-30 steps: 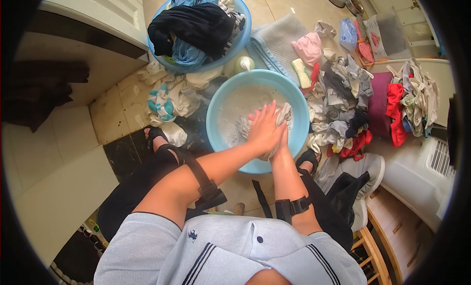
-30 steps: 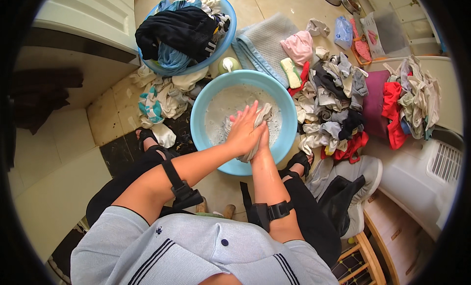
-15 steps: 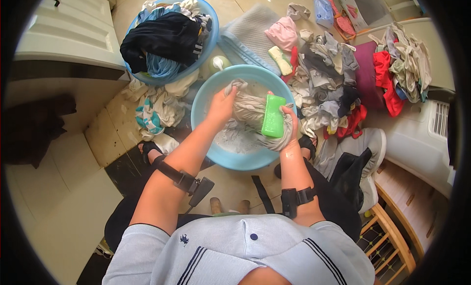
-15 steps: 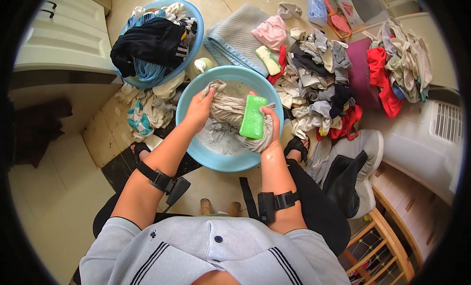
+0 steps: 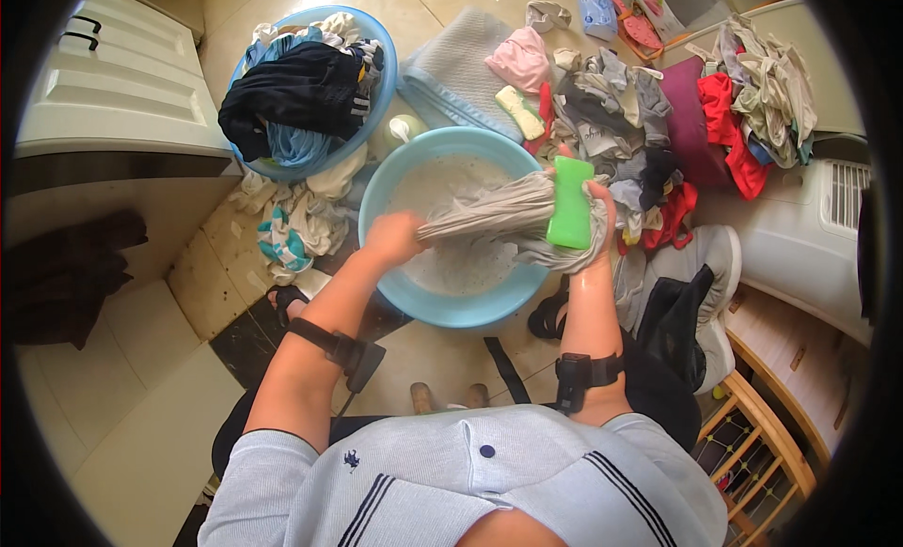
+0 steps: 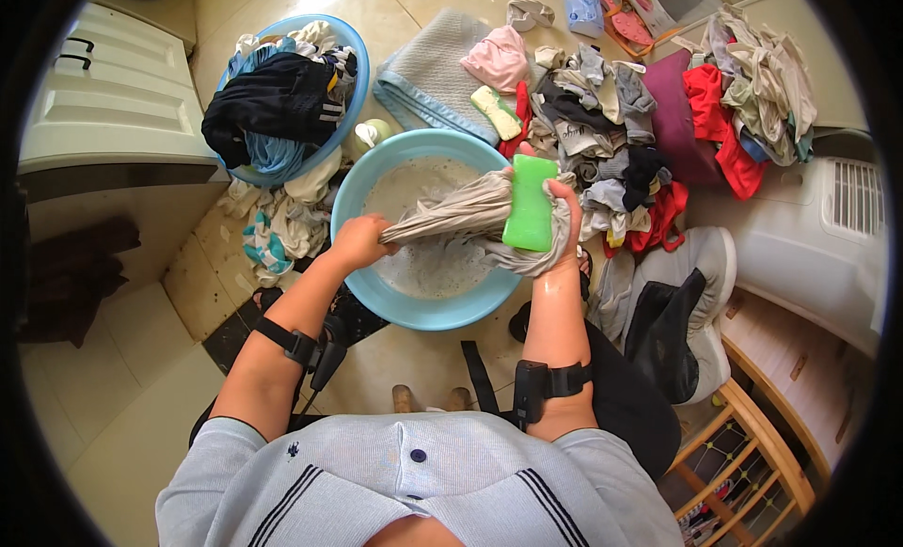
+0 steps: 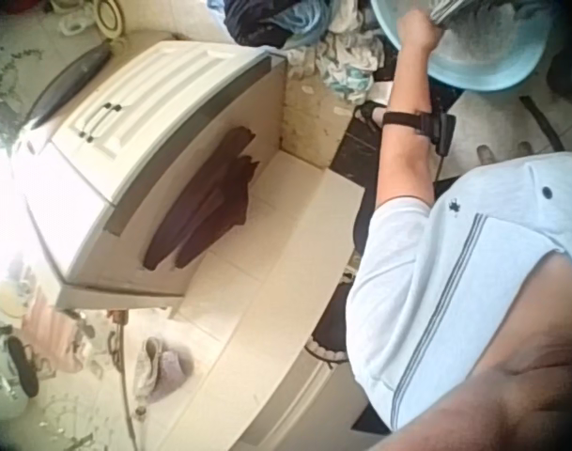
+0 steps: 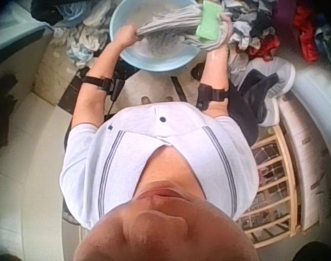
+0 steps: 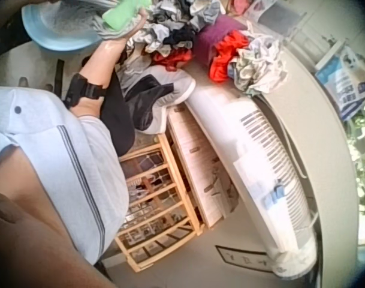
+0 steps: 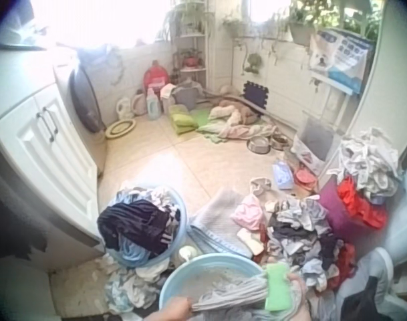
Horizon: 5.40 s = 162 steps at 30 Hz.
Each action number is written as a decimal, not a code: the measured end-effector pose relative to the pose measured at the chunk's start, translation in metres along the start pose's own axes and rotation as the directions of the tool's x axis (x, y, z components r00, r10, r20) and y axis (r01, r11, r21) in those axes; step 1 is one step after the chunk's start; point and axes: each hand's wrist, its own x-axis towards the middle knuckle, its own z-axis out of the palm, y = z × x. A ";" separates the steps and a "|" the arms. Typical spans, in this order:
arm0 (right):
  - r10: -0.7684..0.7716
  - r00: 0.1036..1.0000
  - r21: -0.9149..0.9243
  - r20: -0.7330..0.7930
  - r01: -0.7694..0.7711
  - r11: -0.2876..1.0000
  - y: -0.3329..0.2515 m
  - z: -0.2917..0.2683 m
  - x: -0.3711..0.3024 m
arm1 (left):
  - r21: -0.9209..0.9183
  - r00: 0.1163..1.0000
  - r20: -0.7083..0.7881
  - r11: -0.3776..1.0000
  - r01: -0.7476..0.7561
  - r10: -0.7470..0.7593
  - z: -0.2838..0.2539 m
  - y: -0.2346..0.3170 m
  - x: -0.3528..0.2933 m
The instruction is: Hand-washing various items of clothing in a basin on the floor using soap.
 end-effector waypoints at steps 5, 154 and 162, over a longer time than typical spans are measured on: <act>-0.045 0.998 0.051 0.042 0.043 0.998 -0.009 -0.005 -0.001 | -0.211 0.982 0.043 0.959 0.188 -0.183 0.000 -0.012 -0.007; -0.135 0.898 -0.167 -0.418 0.070 0.984 0.120 0.045 -0.070 | -0.900 0.911 -0.365 0.324 -0.292 -0.193 0.020 0.165 -0.078; -0.020 0.994 -0.268 -0.103 -0.008 0.963 0.136 0.064 -0.081 | -0.791 0.803 -0.529 0.501 -0.350 -0.275 0.007 0.133 -0.058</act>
